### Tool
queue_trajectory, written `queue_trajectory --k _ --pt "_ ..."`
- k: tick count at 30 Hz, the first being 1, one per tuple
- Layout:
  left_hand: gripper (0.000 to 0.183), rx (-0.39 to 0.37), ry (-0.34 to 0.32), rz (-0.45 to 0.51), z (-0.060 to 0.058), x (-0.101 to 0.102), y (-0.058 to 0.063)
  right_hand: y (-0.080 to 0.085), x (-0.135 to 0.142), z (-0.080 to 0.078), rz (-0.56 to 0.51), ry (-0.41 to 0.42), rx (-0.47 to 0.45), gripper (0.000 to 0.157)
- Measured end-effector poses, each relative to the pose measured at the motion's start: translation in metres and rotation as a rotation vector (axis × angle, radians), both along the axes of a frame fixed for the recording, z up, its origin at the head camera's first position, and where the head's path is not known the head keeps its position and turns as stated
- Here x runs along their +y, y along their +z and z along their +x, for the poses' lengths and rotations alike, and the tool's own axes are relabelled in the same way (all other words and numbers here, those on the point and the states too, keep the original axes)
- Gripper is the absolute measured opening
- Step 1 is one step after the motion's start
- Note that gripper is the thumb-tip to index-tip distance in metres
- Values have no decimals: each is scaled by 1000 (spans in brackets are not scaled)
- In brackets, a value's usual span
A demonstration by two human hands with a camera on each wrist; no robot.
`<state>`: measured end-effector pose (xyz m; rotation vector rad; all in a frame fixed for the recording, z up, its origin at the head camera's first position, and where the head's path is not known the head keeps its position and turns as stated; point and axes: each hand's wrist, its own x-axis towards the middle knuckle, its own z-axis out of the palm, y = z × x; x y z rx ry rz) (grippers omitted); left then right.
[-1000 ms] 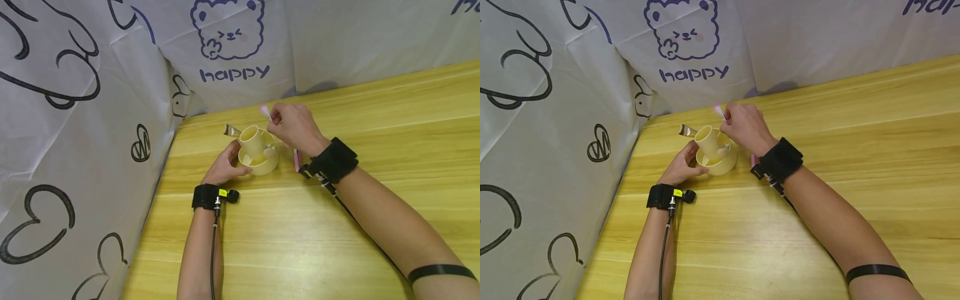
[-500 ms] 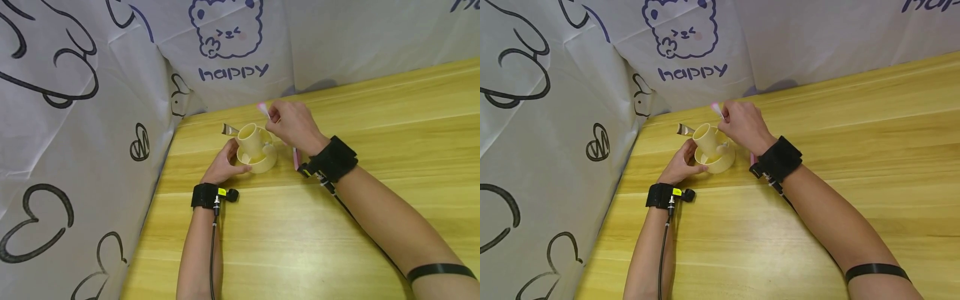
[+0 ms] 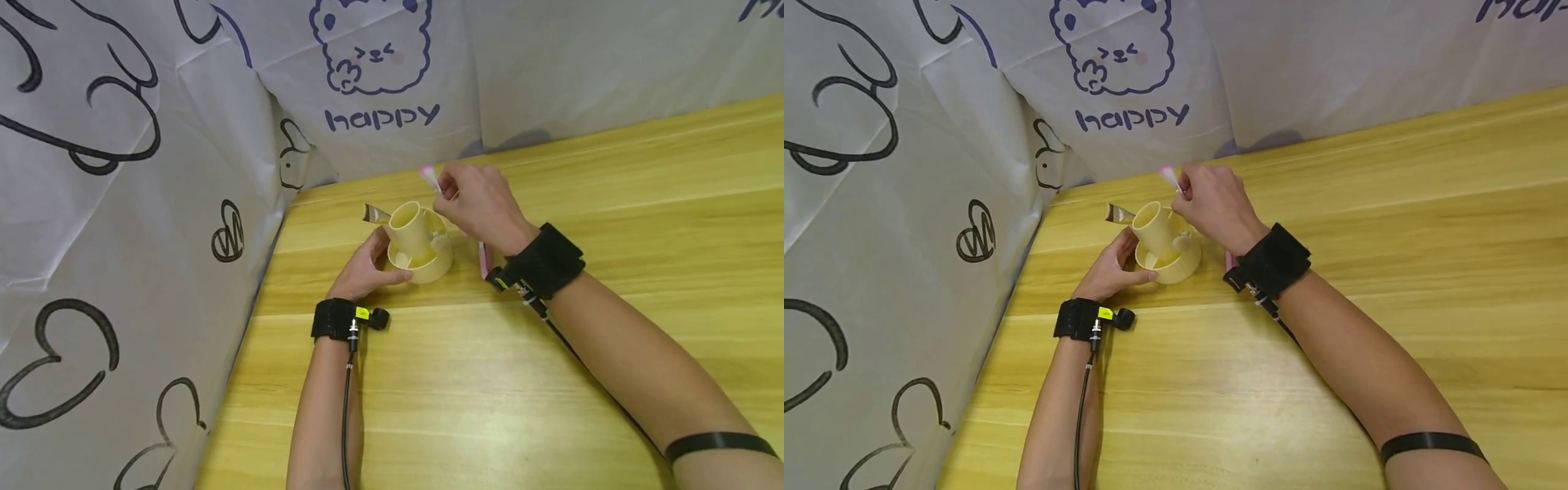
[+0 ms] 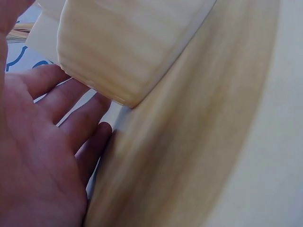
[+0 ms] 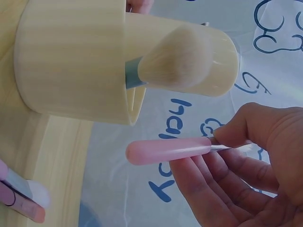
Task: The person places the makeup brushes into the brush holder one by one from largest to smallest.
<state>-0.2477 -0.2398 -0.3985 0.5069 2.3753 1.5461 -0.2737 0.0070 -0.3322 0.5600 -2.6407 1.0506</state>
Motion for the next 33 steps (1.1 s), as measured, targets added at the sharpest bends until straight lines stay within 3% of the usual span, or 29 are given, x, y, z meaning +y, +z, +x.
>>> queue_trajectory --k 33 --pt "82 -44 57 23 1 0 2 1 -2 1 -29 19 19 10"
